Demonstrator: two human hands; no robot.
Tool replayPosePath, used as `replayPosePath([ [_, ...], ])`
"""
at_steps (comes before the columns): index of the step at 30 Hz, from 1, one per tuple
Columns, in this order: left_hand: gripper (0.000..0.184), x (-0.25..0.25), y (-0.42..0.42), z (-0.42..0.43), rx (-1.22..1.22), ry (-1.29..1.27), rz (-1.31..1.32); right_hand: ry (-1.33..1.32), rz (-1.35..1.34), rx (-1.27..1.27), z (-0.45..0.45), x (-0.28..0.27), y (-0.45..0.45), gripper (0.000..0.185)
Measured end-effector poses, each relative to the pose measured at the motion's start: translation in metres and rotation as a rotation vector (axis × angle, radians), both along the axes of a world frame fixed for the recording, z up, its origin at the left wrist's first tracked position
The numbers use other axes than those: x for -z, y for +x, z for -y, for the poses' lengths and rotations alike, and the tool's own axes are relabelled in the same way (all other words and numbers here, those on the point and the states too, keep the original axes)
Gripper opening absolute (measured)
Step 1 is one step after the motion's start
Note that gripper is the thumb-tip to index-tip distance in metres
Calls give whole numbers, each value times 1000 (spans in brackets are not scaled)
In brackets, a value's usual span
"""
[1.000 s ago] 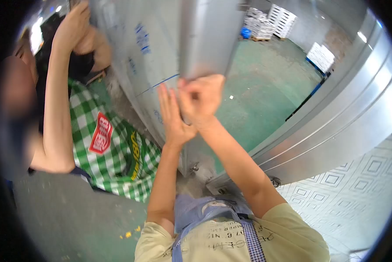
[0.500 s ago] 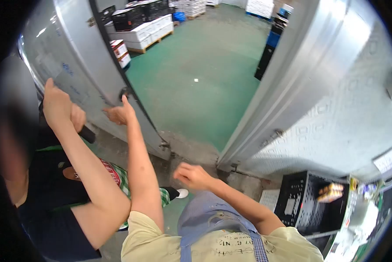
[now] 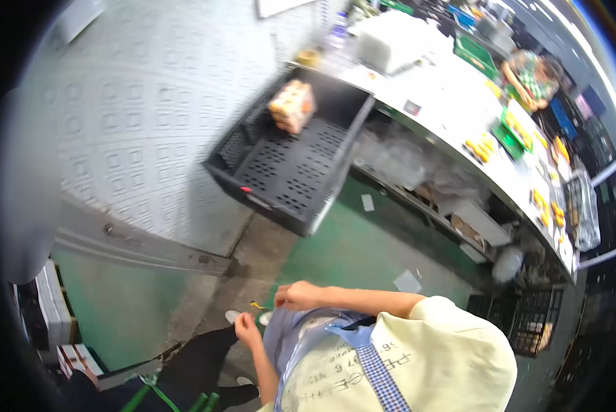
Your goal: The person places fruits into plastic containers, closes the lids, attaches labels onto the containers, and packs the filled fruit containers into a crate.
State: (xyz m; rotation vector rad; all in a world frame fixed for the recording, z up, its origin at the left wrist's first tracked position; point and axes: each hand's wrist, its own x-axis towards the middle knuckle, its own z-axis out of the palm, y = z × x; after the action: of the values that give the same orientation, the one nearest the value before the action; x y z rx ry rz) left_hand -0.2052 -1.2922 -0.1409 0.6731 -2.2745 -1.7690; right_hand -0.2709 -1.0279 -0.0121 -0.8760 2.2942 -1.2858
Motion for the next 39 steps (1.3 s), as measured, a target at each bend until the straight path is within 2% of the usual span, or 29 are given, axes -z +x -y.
replayPosePath([
  [1, 3, 2, 2, -30, 124, -71, -91, -12, 24, 93, -34, -2, 20, 18],
  [4, 6, -54, -35, -143, 536, -41, -87, 87, 55, 410, -126, 12, 54, 15],
  [7, 7, -115, -54, -272, 794, -28, -188, 54, 31, 615, -209, 9, 90, 15],
  [10, 8, -142, -66, -371, 1000, 45, -182, -4, 97, 828, -265, -13, 110, 14],
  [15, 12, -143, -81, -532, 1293, 107, -240, -154, 125, 1170, -379, -15, 124, 14],
  [17, 11, -127, -90, -598, 1296, 421, -58, -148, 101, 1214, -432, -6, 124, 14],
  [19, 13, -124, -96, -672, 1324, 557, -24, -157, 82, 1271, -489, -2, 126, 14],
  [21, 9, -132, -99, -742, 1340, 483, 123, -103, 123, 1329, -543, -8, 133, 15],
  [23, 12, -143, -94, -811, 1463, 469, 62, -81, 119, 1385, -594, -18, 148, 15],
  [24, 18, -149, -89, -842, 1546, 468, 119, -31, 182, 1417, -620, -22, 159, 16],
  [26, 19, -148, -78, -905, 1759, 463, 116, -33, 187, 1596, -669, -20, 189, 16],
  [27, 21, -158, -69, -929, 1828, 505, 229, 3, 151, 1694, -688, -25, 204, 15],
  [29, 19, -167, -58, -973, 1996, 421, 122, -132, 109, 1925, -717, -7, 243, 14],
  [30, 19, -174, -55, -992, 2059, 404, 41, -300, 219, 2022, -727, -1, 262, 14],
  [31, 17, -177, -50, -1011, 2075, 394, 79, -382, 149, 2085, -739, 7, 278, 14],
  [33, 14, -180, -40, -1041, 2073, 367, 97, -390, 240, 2179, -759, 9, 303, 13],
  [35, 13, -173, -29, -1065, 2023, 437, 137, -364, 253, 2175, -787, 14, 320, 13],
  [39, 11, -160, -18, -1099, 1868, 359, 123, -316, 238, 2057, -870, 10, 318, 13],
])
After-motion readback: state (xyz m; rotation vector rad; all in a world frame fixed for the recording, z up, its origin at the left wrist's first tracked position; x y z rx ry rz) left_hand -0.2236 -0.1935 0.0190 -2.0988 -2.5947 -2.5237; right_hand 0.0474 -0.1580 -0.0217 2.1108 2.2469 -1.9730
